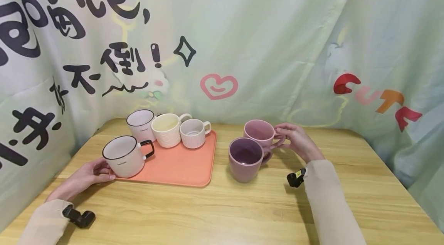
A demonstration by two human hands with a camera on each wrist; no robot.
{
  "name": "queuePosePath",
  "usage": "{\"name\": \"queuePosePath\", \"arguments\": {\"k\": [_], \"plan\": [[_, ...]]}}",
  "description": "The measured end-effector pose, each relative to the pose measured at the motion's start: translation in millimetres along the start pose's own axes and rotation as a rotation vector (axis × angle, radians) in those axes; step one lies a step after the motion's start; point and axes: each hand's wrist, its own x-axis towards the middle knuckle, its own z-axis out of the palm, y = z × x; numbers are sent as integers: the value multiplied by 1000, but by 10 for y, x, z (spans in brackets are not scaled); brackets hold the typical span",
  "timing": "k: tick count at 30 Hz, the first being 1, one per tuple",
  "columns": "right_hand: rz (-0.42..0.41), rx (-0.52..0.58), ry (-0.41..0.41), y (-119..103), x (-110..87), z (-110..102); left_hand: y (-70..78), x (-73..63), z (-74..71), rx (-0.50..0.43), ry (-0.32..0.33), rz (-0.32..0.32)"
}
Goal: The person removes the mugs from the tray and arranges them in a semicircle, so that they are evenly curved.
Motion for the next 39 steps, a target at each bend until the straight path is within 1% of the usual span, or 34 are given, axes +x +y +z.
{"name": "queuePosePath", "arguments": {"k": [2,5,11,15,20,25,28,34,39], "plan": [[-1,-55,-2,-20,5,5,3,-3,-3,3,1,0],[-6,-98,-17,-26,2,4,10,-7,-7,-2,0,3],[-25,-134,-39,-6,-34,-32,25,3,-13,13,0,10],[-14,-148,-24,-43,-36,-54,46,5,-20,20,3,1],[-18,-113,32,-230,-16,-84,60,-4,-8,15,3,-12],[-35,-122,36,-499,23,-53,57,0,-6,19,2,-13],[-48,-163,36,-639,54,5,55,6,-12,27,3,-11],[-71,-327,33,-824,123,185,54,1,-16,35,7,-11],[-68,-346,27,-908,165,352,42,-1,-8,35,12,5]]}}
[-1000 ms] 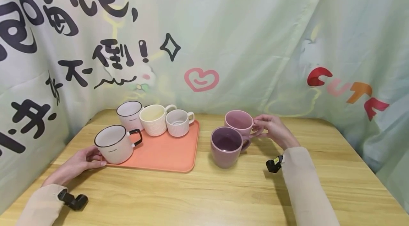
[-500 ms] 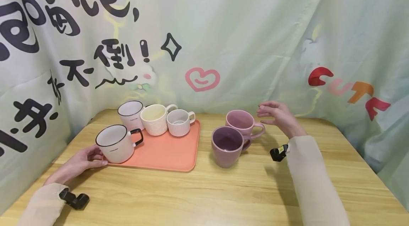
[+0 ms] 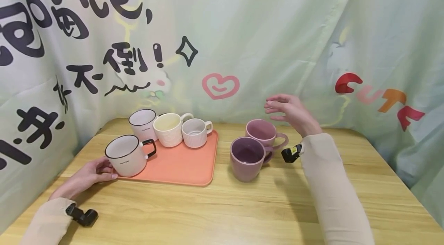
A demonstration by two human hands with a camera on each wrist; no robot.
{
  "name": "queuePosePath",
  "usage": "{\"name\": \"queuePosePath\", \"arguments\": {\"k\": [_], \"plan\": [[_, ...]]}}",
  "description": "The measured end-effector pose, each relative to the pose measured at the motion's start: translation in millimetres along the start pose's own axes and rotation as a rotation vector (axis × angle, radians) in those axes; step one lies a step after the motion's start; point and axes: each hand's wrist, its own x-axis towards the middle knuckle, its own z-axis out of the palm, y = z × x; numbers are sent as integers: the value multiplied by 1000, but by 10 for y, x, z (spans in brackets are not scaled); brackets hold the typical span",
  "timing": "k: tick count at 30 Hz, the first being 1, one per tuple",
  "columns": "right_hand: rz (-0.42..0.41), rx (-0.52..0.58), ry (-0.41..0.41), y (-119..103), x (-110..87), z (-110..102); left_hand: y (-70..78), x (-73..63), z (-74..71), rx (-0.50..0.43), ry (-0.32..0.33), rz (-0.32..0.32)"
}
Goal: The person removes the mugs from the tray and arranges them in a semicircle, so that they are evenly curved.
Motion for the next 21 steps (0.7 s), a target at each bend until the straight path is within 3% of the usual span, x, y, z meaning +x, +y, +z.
{"name": "queuePosePath", "arguments": {"k": [8,21], "plan": [[-5,22,-18,-171,89,182,10,5,1,18,1,-7],[-10,146,-22,-413,253,536,5,-11,11,-5,3,-9]]}}
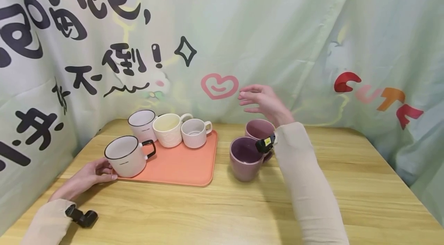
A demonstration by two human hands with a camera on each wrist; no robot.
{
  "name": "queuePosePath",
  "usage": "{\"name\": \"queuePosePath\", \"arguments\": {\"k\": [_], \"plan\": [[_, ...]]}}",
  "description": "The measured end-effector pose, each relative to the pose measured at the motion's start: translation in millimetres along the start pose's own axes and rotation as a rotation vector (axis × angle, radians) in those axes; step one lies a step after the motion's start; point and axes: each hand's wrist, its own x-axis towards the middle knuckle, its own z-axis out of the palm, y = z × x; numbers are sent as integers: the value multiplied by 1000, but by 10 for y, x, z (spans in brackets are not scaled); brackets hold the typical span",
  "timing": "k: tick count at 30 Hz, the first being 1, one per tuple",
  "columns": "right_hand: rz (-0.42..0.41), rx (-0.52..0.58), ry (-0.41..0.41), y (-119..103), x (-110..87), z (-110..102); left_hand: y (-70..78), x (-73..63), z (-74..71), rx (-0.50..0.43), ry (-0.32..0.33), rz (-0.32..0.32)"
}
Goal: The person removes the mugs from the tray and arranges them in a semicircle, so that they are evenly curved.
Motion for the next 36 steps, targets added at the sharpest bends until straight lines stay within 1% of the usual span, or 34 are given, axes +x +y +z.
{"name": "queuePosePath", "arguments": {"k": [5,11,15,19,25,36], "plan": [[17,48,-2,-38,66,164,-23,-5,-8,-12,2,-1],[29,101,-18,-73,148,359,-21,2,-14,2,2,-8],[27,122,-31,-77,195,493,-17,12,-15,12,1,-15],[26,130,-44,-72,228,628,-12,12,-4,-3,-1,-12],[24,142,-71,-34,264,799,-16,5,-20,-3,-4,-10],[37,237,-101,98,314,1097,-40,24,-5,-13,-8,-2]]}}
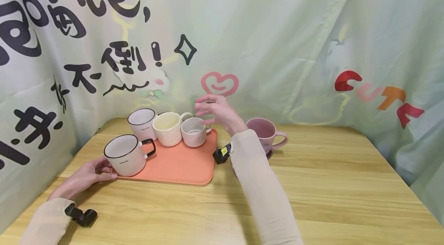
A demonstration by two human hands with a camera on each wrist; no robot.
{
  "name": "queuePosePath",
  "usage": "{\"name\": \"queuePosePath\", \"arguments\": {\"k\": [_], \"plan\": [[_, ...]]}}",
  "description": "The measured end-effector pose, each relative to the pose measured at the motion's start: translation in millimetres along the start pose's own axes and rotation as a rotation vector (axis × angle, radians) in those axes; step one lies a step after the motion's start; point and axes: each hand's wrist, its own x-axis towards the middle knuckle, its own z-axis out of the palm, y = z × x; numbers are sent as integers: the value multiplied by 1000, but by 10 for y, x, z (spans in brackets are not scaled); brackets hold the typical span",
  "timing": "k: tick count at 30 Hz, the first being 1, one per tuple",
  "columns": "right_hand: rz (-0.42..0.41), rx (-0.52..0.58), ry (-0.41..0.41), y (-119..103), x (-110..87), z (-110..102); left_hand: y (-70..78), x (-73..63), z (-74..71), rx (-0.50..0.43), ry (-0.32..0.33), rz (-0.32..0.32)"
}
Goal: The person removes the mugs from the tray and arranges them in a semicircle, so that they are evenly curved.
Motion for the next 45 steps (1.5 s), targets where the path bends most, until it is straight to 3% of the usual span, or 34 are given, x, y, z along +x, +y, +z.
{"name": "queuePosePath", "arguments": {"k": [16,20,27,45], "plan": [[38,65,-94,246,91,460,34,-7,-6,8,1,-12],[38,67,-115,316,100,536,25,1,-3,14,-1,-8],[74,164,-149,443,114,677,31,2,-1,10,-2,-8],[61,177,-236,704,161,913,16,-4,-5,23,2,2]]}}
